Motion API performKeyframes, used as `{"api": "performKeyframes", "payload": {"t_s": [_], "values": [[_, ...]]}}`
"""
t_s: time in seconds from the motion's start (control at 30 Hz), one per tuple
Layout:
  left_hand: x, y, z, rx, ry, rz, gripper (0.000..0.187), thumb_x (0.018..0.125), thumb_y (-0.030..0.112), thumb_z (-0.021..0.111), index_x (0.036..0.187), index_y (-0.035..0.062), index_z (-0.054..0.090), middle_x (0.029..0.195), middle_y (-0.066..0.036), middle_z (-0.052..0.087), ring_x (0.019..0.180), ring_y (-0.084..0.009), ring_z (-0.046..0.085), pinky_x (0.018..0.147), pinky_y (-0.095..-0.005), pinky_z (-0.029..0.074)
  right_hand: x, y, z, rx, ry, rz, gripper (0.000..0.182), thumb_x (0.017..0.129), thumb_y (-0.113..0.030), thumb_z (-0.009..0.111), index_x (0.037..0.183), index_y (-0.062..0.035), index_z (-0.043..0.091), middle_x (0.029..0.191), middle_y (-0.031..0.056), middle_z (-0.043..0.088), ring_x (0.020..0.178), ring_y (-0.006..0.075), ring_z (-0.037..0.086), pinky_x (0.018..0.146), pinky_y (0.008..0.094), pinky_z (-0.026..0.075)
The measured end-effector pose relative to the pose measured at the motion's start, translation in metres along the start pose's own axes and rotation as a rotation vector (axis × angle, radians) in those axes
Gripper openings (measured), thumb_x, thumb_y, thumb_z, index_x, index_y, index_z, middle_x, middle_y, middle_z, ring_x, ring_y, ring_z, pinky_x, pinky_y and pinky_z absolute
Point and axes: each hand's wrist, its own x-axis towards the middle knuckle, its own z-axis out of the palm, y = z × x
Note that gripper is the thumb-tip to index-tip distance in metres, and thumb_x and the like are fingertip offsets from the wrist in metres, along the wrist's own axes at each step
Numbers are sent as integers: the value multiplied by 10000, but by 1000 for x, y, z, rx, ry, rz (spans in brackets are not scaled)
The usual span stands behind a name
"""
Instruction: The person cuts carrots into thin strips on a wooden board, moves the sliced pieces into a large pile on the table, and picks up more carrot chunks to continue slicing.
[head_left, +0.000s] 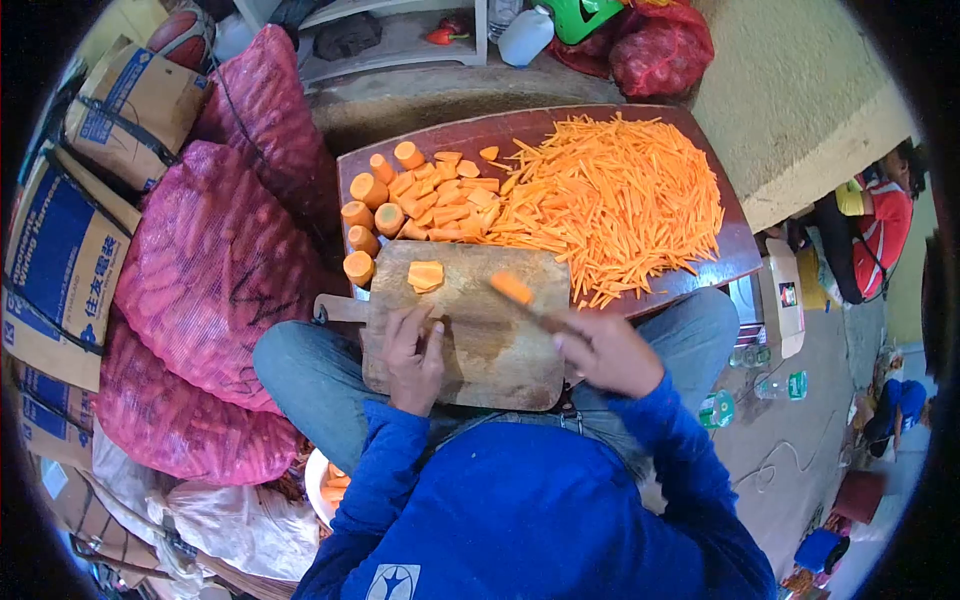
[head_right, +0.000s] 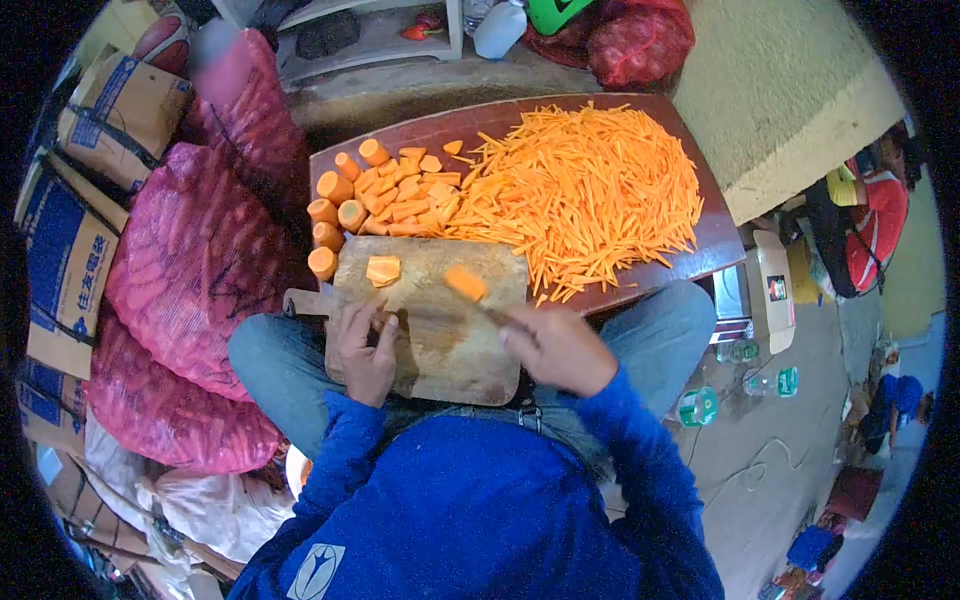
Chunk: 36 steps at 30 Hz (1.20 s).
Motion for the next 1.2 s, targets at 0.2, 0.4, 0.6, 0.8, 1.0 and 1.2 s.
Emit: {"api": "performKeyframes", "payload": {"t_s": [0.2,0.4,0.6,0.8,1.0,1.2], "values": [[-2,-11,6,93,-61,103,249,866,-20,796,1109,22,760,1019,-119,666,838,-276,624,769,-394,519,33,25,-65,-93,181,3,270,1026,-263,686,1118,-14,736,796,260,676,719,431,702,665,497,545],[3,-5,6,215,-83,248,213,857,-11,811,1063,16,762,998,-126,672,883,-299,637,777,-410,524,34,49,-51,707,394,95,296,1102,-275,630,1185,-6,722,703,34,610,510,97,523,486,286,415],[22,2,-7,288,-95,166,291,853,32,830,1129,4,742,1062,-154,668,932,-332,659,794,-419,549,30,46,-34,1099,157,57,319,1101,-289,615,1242,-8,672,704,-12,579,472,48,478,439,224,353],[64,-14,-6,394,-86,179,544,815,220,893,1291,32,708,1202,-174,654,1148,-388,620,1012,-499,500,35,30,-19,953,-231,124,255,1079,-274,661,1078,-20,663,725,-54,554,500,22,486,458,214,374],[66,-21,6,452,-148,168,496,834,194,864,1275,24,715,1213,-193,657,1139,-392,628,1019,-495,501,42,40,-9,944,-226,180,231,1087,-268,648,1020,-48,640,699,-66,534,482,20,478,446,217,370],[58,-8,4,405,-74,336,454,830,149,847,1243,15,716,1216,-195,665,1110,-390,627,982,-483,502,44,41,-10,962,-201,229,244,1093,-293,639,987,-74,620,696,-64,531,463,28,474,429,216,375]]}}
